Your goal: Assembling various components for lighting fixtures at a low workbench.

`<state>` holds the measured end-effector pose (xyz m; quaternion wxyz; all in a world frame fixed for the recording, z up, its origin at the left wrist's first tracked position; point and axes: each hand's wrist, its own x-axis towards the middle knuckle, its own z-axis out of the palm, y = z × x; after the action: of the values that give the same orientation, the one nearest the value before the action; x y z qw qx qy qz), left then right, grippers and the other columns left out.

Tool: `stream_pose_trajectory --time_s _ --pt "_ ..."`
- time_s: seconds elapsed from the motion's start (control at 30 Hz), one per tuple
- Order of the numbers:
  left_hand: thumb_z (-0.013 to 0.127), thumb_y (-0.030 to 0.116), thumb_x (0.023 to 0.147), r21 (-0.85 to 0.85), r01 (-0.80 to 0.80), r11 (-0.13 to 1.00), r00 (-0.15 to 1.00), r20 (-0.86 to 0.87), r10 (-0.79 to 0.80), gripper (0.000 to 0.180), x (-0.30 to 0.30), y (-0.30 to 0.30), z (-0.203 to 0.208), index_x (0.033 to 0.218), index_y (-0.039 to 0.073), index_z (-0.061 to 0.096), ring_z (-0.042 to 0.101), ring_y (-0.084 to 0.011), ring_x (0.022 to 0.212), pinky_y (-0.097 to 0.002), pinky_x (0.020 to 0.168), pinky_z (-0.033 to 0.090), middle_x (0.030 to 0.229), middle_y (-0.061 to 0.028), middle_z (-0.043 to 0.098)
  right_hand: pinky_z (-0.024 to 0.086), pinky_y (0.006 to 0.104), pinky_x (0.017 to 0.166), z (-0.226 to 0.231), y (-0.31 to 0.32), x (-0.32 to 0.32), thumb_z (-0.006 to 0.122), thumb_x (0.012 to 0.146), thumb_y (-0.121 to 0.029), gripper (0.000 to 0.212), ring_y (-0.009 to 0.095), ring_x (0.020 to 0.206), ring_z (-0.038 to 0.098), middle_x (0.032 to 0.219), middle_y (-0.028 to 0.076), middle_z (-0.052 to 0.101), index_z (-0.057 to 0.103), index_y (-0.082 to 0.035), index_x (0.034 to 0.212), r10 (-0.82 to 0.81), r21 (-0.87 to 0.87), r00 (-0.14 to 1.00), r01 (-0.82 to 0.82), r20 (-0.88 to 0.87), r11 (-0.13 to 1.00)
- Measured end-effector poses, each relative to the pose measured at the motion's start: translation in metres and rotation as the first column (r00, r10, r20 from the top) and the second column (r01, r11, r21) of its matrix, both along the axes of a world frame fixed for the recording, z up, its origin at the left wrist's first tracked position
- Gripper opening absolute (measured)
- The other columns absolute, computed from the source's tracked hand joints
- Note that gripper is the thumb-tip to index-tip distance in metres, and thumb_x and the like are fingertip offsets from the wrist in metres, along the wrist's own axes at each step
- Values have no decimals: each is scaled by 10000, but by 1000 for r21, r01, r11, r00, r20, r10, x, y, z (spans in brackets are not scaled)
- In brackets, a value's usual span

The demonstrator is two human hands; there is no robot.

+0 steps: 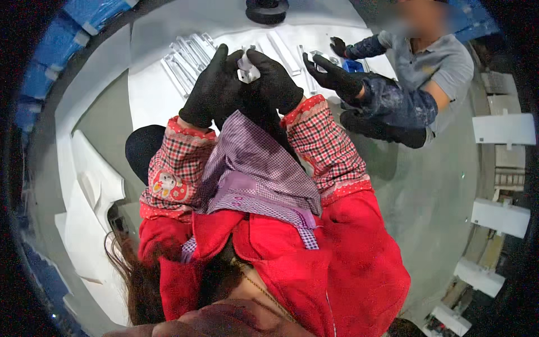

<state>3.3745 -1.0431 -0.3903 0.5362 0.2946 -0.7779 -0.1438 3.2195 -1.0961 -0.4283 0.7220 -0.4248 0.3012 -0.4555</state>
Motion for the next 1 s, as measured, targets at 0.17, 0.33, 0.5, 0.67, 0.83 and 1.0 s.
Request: stream_pose_trajectory --time_s 0.17,0.33,0.5,0.67,0.83,1.0 --pt "555 75 798 124 32 992 908 411 -80 444 39 -10 -17 1213 -9 422 599 -300 907 -341 768 487 1045 -188 583 459 294 800 6 42 -3 711 723 -138 407 184 830 588 987 107 608 563 2 1076 -197 -559 808 -186 -555 808" --pt "453 299 891 717 -176 674 973 232 7 345 42 -45 -65 1041 7 560 594 -164 785 -288 652 474 893 -100 630 508 250 661 -59 51 -60 663 740 -60 314 158 811 600 975 91 604 560 34 1022 -268 -497 883 46 -385 867" --pt "413 329 836 425 -579 696 649 757 77 352 88 -54 -176 861 32 600 579 -375 824 -459 728 460 883 -213 603 528 315 758 -61 78 -99 508 837 -30 317 220 923 585 1099 134 556 476 30 1146 -300 82 951 294 77 952" --pt "450 385 817 379 -744 550 529 838 137 391 168 -44 -222 876 31 603 575 -383 854 -470 765 450 882 -216 603 448 197 560 -18 101 -87 502 852 -42 276 117 692 577 950 89 604 509 20 1121 -499 36 838 518 -221 854" --pt "518 360 785 372 -846 382 520 733 438 323 185 -24 -241 820 47 590 578 -376 826 -466 732 455 828 -202 610 505 264 687 -57 131 -130 506 847 -80 363 166 851 574 1094 120 548 439 1 1194 -454 167 857 498 -243 851" --pt "550 366 768 124 -935 332 286 817 501 326 182 -41 -212 928 87 605 576 -350 859 -448 739 467 911 -174 606 522 302 723 -77 135 -125 545 823 -75 415 194 894 571 1127 135 534 421 -13 1214 -512 232 840 542 -182 807"
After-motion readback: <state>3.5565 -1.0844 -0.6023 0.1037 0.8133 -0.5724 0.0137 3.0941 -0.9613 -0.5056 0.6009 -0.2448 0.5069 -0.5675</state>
